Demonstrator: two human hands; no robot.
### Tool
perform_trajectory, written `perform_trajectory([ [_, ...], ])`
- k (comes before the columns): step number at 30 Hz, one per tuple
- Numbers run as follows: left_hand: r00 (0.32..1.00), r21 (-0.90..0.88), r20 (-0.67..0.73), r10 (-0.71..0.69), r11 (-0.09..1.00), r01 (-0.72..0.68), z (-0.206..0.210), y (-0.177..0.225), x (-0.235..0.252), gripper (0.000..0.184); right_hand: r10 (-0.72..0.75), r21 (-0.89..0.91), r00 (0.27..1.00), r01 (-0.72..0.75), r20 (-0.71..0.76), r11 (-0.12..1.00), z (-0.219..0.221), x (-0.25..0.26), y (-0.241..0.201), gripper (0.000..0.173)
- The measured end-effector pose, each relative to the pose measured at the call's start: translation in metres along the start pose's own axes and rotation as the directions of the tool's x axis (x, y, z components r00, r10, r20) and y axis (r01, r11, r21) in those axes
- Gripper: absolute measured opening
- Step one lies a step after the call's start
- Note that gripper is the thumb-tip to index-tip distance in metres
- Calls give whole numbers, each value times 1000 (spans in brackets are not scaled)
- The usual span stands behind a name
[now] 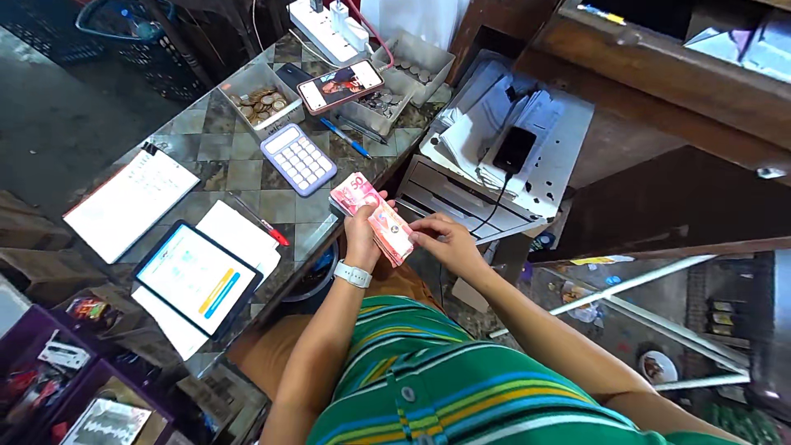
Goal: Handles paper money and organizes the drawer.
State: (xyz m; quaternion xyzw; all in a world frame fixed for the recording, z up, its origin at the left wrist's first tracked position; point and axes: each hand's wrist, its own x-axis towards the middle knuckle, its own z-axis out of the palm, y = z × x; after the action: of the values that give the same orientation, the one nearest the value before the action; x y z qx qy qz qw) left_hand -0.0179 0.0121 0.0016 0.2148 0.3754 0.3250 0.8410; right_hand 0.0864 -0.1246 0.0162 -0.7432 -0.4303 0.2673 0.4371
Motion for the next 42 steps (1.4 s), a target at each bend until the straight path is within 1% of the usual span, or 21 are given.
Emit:
perform_trajectory([
  [4,1000,16,-5,-9,1000,9,-1,-2,0,26,97,131,994,-104,59,986,0,4,-7,17],
  [6,1000,30,0,-1,1000,1,-3,-3,1,26,112,127,990,-123,91,984,1,5,-11,21],
  [9,1000,40,1,-5,999,5,-2,-5,4,26,184,134,966,-210,184,968,5,8,-17,35],
  [11,1000,64,3,12,998,-12,-2,-7,5,26,192,109,965,-213,181,971,9,10,-14,30],
  [12,999,93,14,36,995,-37,-2,-9,6,26,159,55,977,-168,142,984,11,9,-11,26],
  [14,993,186,44,110,976,-117,-4,-12,7,25,15,-118,1000,-13,20,993,17,6,-4,22],
  [15,987,240,59,149,958,-158,-5,-14,7,25,-71,-203,997,63,-31,977,20,5,1,22],
  [17,974,321,83,210,920,-226,-7,-17,8,25,-165,-310,983,131,-86,942,25,3,8,21],
  [21,953,406,118,279,862,-303,-9,-23,12,31,-289,-387,943,207,-165,898,31,1,20,20],
  [23,949,433,128,288,845,-314,-9,-24,13,34,-326,-361,928,246,-179,899,31,3,22,18],
  [24,950,434,129,283,846,-311,-9,-24,13,34,-273,-280,948,221,-164,934,30,3,19,17],
  [26,961,402,111,252,873,-276,-6,-22,12,33,-14,14,999,15,-51,1000,24,6,6,19],
  [27,968,368,93,231,896,-249,-4,-19,11,32,107,158,994,-111,34,981,21,9,2,21],
  [29,984,264,47,169,948,-176,-1,-14,9,27,245,335,951,-297,187,894,18,13,0,29],
  [30,990,214,28,141,966,-144,0,-12,9,25,283,378,930,-355,233,855,18,14,0,28],
  [32,994,142,9,107,984,-107,1,-8,9,23,344,424,893,-442,289,790,18,13,-3,16],
  [34,996,99,5,85,991,-85,1,-5,9,23,382,439,866,-495,323,750,15,13,-1,9],
  [35,997,83,0,73,994,-73,2,-3,9,23,388,444,864,-499,321,744,14,13,0,10],
  [38,999,54,-31,25,998,-24,3,-1,9,22,339,394,910,-410,240,822,11,9,-2,19],
  [40,1000,64,-28,3,998,-1,4,-2,9,22,194,325,972,-227,133,918,11,5,-4,23],
  [42,1000,89,-4,-4,996,4,2,-5,9,22,-9,253,999,-4,53,967,12,3,-5,29],
])
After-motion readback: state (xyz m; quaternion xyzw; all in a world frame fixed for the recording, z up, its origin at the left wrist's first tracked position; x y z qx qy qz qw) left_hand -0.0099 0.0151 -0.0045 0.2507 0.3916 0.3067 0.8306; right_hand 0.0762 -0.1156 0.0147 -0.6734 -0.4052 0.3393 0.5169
